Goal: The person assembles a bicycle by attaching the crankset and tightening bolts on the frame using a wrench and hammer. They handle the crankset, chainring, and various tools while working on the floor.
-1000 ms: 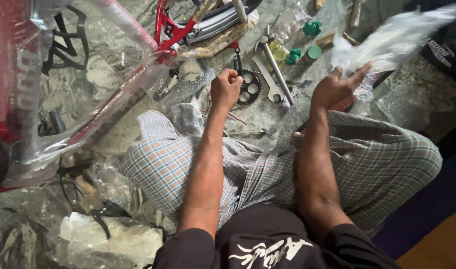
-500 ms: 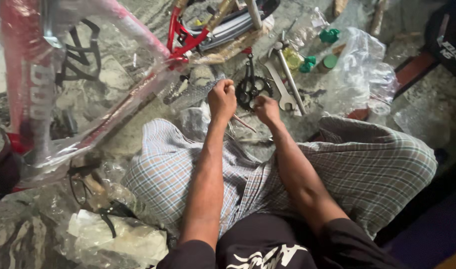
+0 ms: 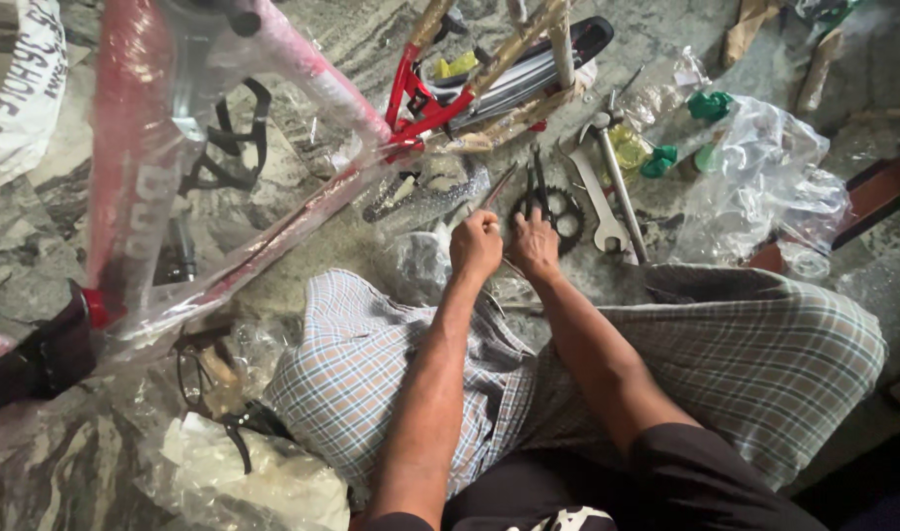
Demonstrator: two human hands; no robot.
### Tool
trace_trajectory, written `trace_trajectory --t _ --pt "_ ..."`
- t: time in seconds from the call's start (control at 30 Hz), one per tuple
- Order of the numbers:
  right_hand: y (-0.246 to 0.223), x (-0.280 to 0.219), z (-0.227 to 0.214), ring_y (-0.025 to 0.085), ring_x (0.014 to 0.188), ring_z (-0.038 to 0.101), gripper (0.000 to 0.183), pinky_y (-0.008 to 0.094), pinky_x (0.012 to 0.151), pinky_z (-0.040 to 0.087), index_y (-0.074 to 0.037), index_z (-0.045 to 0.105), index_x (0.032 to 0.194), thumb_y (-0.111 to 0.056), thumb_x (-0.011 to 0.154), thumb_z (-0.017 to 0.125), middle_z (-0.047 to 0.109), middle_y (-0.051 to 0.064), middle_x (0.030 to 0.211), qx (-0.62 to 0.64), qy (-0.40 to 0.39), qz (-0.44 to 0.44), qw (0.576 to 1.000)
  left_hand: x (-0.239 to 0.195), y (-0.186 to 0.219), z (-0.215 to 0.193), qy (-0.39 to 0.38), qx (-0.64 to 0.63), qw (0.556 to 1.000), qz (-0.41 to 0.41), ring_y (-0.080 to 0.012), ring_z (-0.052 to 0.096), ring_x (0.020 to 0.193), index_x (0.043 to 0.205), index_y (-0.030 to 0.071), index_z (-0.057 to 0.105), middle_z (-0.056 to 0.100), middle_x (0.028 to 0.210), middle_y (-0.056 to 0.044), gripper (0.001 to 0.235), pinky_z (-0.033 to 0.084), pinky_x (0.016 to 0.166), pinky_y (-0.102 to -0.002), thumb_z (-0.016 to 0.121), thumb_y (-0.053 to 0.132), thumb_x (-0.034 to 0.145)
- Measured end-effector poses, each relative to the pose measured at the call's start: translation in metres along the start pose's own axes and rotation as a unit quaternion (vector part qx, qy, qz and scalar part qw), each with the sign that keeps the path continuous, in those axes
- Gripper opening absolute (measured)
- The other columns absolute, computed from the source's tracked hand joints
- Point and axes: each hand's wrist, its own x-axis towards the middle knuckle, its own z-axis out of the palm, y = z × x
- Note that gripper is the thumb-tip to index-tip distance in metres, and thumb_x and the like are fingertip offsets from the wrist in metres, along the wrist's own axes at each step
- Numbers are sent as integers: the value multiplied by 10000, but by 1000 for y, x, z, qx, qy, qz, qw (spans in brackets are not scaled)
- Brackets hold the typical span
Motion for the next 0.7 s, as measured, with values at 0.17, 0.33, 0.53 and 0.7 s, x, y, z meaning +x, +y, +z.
trace_trajectory --t 0.17,0.33,0.53,0.7 --pt "13 -6 14 407 943 691 303 520 810 587 -58 597 1159 -232 919 660 619 219 1129 20 15 46 999 3 -9 24 -16 33 999 -9 -362 736 918 944 116 767 767 945 -158 171 573 810 -451 618 166 878" --pt "19 -23 17 437 918 679 397 539 686 573 -58 618 1129 -241 794 729 633 219 1046 7 38 7 999 4 -4 32 -69 76 993 -65 -367 730 936 926 142 777 764 967 -163 176 568 827 -463 630 198 846" --pt "8 -3 -13 313 817 668 210 446 681 540 13 686 1031 -119 872 728 695 197 932 479 11 163 863 3 2 34 -60 69 993 -80 -380 727 960 959 95 751 761 991 -180 261 561 850 -474 672 329 875" --pt "-4 -11 -75 130 797 705 253 297 696 585 -66 693 1072 -46 820 684 748 7 912 690 -154 74 703 17 -17 40 -9 -132 987 -96 -347 662 822 983 -16 716 707 910 -194 404 511 700 -459 732 385 934"
